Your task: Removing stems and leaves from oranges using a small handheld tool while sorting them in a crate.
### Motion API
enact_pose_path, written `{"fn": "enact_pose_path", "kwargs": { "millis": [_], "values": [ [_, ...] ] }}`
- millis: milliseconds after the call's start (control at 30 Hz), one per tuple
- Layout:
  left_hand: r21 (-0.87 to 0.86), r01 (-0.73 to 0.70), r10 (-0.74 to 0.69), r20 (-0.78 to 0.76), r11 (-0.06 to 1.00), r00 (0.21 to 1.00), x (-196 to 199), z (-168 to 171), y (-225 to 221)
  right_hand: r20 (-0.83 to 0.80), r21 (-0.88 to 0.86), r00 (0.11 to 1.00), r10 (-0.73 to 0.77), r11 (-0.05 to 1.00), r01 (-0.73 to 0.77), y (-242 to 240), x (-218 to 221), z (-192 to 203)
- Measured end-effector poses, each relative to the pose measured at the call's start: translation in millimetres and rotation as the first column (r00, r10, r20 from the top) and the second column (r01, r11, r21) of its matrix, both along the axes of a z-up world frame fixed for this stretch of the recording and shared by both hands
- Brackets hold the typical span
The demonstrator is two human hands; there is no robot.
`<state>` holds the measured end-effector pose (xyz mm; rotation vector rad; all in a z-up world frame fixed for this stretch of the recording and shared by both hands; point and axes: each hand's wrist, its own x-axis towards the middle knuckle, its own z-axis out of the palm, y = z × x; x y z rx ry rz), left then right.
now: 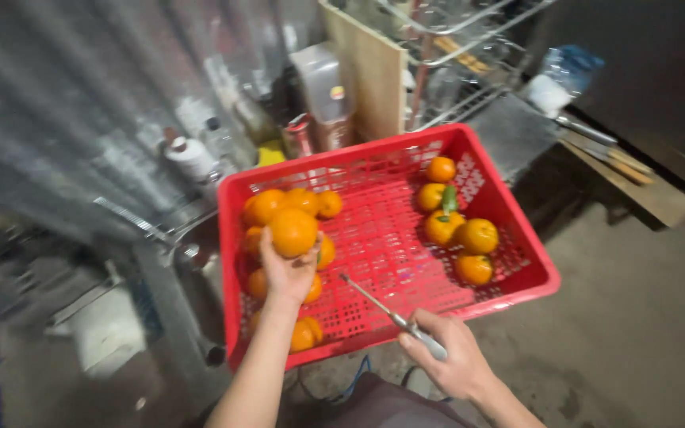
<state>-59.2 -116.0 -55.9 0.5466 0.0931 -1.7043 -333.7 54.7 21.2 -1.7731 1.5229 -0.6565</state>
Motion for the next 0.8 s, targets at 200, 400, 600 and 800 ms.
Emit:
{"fn": "enact_pose_path", "kwargs": {
  "millis": [200,400,600,800],
  "values": [
    [-0.038,0.251,-0.155,0.696,0.967,0.701,-149.8,-43.6,-75.7,0.345,-0.113,0.939,-0.004,0.993,0.046,24.7,-30.9,32.0],
    [-0.031,0.521,0.112,0.986,0.853,-0.125,-287.3,-65.8,-127.1,0.392,-0.275,0.900,-0.191,0.909,0.313,49.3,-77.7,-36.6],
    [-0.091,0.649,0.348,0.895,0.755,-0.279,-324.9,-106.1,-141.8,0.386,-0.004,0.840,-0.382,0.910,0.415,70.3,-129.8,-84.6],
    [-0.151,0.760,0.401,0.903,0.632,-0.154,-265.6,-100.7,-137.4,0.588,0.353,0.809,-0.004,0.901,-0.253,15.2,-255.2,-364.3]
  ]
}}
